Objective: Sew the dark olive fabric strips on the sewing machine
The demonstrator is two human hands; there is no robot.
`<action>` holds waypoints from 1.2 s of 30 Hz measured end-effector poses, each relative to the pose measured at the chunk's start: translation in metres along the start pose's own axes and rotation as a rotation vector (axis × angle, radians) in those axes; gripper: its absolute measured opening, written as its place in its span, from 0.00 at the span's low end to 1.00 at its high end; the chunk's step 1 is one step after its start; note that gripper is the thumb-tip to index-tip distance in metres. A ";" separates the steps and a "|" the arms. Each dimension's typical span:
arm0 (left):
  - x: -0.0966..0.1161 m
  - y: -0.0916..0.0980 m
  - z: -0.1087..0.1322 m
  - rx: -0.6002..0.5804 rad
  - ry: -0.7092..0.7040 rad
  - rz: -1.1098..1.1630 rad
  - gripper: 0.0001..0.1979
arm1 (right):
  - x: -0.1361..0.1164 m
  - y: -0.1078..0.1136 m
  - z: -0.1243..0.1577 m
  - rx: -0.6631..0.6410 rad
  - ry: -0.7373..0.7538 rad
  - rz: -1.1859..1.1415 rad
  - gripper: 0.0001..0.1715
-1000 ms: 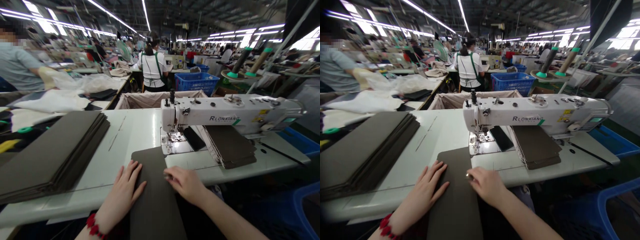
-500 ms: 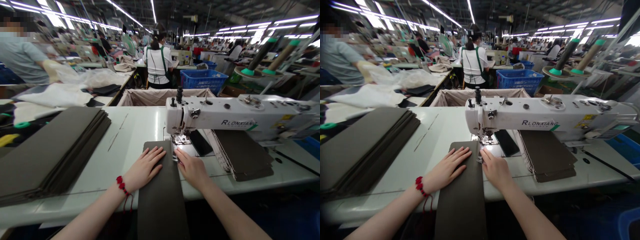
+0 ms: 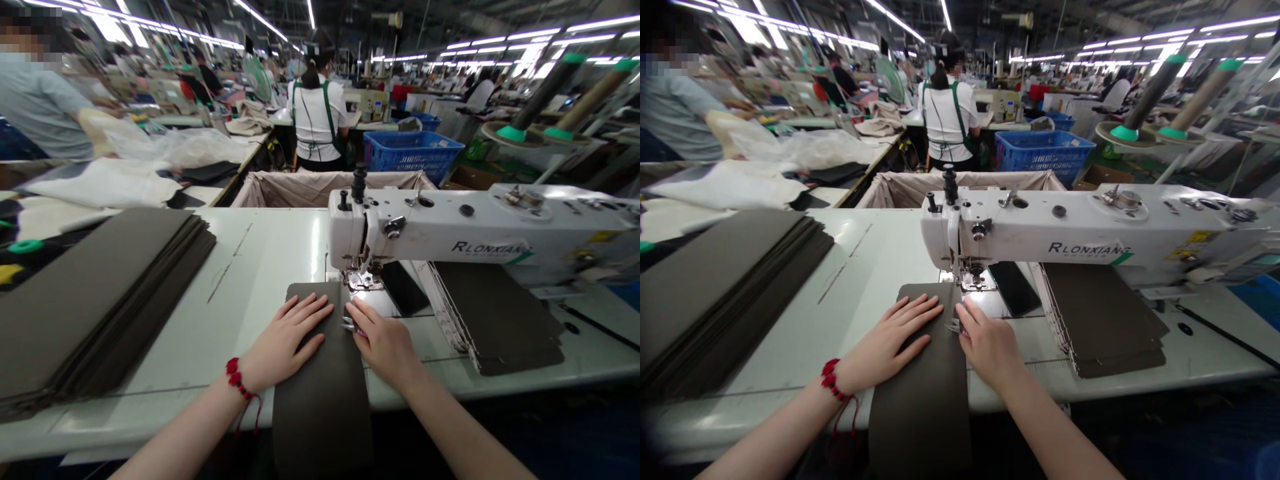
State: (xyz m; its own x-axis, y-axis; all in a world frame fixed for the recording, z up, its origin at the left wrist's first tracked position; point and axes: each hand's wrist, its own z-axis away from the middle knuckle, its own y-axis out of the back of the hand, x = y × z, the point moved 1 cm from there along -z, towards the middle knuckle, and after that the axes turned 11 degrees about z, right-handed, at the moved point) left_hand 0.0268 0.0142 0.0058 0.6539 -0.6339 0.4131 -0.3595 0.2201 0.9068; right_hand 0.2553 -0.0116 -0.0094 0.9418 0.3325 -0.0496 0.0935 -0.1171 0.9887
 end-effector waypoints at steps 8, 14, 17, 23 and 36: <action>0.000 0.001 -0.002 -0.002 0.003 0.003 0.26 | 0.000 0.002 0.000 0.004 0.006 0.007 0.28; -0.002 -0.001 -0.001 0.004 0.023 -0.001 0.26 | 0.000 0.002 -0.001 0.005 0.001 -0.003 0.28; -0.003 -0.001 -0.001 0.005 0.047 -0.002 0.27 | 0.000 0.000 -0.001 0.003 -0.002 -0.012 0.29; -0.001 0.002 -0.002 0.011 0.047 0.029 0.27 | 0.000 0.001 0.000 -0.004 0.004 -0.014 0.28; 0.001 0.005 0.000 -0.006 0.061 0.050 0.26 | -0.001 0.002 0.000 0.017 0.008 0.004 0.27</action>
State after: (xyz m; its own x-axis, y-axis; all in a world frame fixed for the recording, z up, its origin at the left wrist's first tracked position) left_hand 0.0258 0.0153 0.0105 0.6747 -0.5756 0.4620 -0.3889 0.2547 0.8854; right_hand 0.2548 -0.0117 -0.0075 0.9394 0.3399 -0.0447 0.0955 -0.1343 0.9863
